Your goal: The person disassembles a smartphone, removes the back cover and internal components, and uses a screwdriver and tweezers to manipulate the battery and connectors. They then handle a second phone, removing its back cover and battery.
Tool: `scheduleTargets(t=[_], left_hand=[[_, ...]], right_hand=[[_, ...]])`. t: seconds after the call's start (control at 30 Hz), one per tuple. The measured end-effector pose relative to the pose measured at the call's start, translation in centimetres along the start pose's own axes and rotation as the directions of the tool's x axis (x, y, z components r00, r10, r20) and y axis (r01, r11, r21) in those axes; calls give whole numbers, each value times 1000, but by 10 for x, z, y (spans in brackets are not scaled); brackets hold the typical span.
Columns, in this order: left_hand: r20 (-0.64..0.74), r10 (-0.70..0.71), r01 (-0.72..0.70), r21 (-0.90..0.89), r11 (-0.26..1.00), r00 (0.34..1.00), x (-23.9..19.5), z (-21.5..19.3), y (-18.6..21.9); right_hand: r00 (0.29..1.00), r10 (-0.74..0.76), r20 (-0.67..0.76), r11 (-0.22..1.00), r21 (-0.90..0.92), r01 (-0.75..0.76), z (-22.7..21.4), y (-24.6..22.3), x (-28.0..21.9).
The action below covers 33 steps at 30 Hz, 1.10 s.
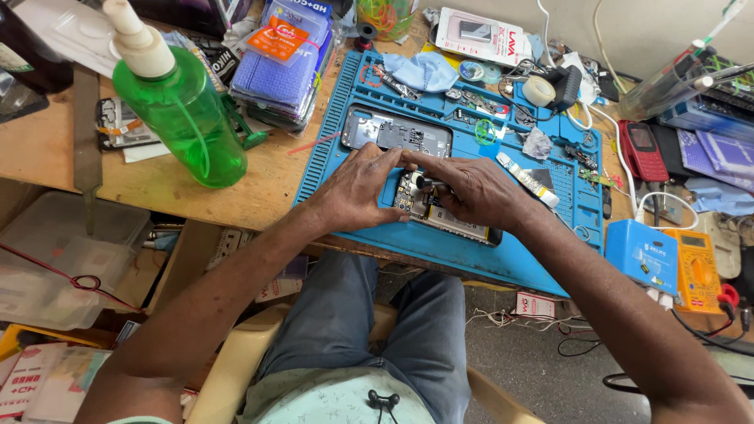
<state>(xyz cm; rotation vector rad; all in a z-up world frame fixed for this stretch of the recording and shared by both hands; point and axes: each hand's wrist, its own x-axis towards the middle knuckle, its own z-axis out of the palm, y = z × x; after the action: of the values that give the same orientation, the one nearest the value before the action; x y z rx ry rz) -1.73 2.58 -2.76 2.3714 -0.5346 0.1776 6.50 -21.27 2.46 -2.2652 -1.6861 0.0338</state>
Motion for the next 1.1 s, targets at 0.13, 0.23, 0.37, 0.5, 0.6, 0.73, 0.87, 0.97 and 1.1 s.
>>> scheduleTargets(t=[0.13, 0.23, 0.37, 0.5, 0.6, 0.73, 0.87, 0.97, 1.1], left_hand=[[-18, 16, -16, -27, 1000, 1000, 0, 0, 0], [-32, 19, -20, -60, 998, 999, 0, 0, -1], [-40, 26, -28, -60, 998, 999, 0, 0, -2], [-6, -2, 2, -76, 997, 1000, 1, 0, -2], [-57, 82, -87, -95, 992, 995, 1, -1, -2], [-26, 61, -63, -84, 994, 998, 3, -2, -2], [11, 5, -5, -71, 997, 1000, 4, -1, 0], [28, -50, 51, -56, 997, 998, 4, -1, 0], [-89, 132, -140, -85, 986, 987, 4, -3, 0]], right_hand=[[996, 58, 67, 996, -70, -53, 0, 6, 2], [994, 46, 103, 992, -122, -33, -2, 9, -1], [994, -17, 105, 993, -117, 29, -2, 15, -3], [980, -110, 163, 978, -156, 136, -3, 21, -4], [972, -188, 141, 965, -159, 210, -5, 24, -8], [963, -243, 119, 955, -143, 259, -4, 26, -8], [969, -191, 159, 978, -59, 202, 4, 26, 8], [988, -134, 71, 986, 106, 127, 1, 24, 15], [978, 187, -93, 842, 529, -111, -22, 21, 1]])
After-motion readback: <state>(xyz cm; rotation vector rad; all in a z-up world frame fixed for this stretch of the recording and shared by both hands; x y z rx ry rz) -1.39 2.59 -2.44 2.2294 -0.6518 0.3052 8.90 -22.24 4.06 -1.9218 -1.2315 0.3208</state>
